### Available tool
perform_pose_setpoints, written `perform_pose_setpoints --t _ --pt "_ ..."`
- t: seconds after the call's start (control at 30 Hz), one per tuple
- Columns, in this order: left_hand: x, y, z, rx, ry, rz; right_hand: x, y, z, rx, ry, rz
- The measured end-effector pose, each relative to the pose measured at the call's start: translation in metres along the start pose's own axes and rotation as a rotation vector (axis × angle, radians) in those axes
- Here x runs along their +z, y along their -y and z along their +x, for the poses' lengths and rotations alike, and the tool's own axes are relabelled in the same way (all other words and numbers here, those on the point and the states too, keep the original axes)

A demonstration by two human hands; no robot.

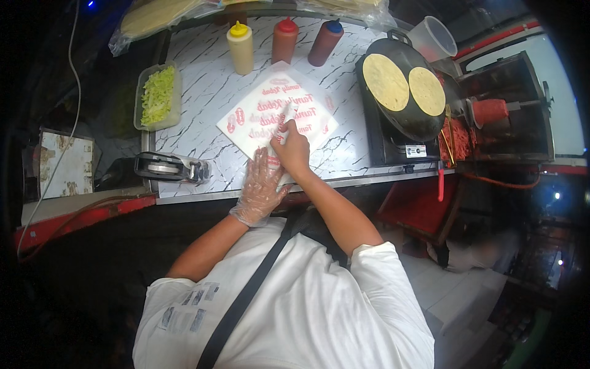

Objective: The person assembles tacos by placing lettuce and sliced meat onto tortillas, then adding sauces from squeeze bottles. They fold the tortillas and wrap them in paper, repeating the process for multiple units.

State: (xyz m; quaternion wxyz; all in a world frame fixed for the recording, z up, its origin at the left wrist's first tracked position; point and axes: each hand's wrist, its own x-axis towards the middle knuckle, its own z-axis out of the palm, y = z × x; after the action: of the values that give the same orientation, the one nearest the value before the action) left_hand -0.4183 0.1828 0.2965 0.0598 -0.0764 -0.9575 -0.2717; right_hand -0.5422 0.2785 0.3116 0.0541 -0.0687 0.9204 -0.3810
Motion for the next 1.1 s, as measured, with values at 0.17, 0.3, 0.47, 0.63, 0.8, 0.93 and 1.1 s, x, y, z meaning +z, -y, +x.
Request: perform_pose_setpoints --t 0.17,0.3,0.47,0.63,0.8,0.93,1.1 --pt "-0.018 -0.001 0.003 0.035 -0.005 0.028 -0.019 -0.002 0.005 0.025 0.058 0.061" --pt "-0.041 0.012 0.023 -0.043 -0.182 -0.058 -0.048 -0.017 -0.005 0.071 0.155 0.167" --pt "-0.041 0.030 0.075 -0.169 -0.019 -0.253 -0.048 -0.032 -0.019 -0.062 0.446 0.005" --pt "-0.031 0.033 0.086 -0.290 0.055 -0.248 -0.034 -0.033 -0.026 -0.326 0.320 -0.015" --pt "-0.028 0.033 0.092 -0.346 0.135 -0.164 -0.045 -0.035 -0.035 -0.985 0.280 -0.324" --pt "-0.039 0.033 0.104 -0.374 0.167 -0.194 -0.069 -0.047 -0.027 -0.842 0.202 -0.251" --pt "-0.027 0.013 0.131 -0.188 0.003 -0.060 -0.093 -0.070 0.004 -0.663 -0.059 -0.468"
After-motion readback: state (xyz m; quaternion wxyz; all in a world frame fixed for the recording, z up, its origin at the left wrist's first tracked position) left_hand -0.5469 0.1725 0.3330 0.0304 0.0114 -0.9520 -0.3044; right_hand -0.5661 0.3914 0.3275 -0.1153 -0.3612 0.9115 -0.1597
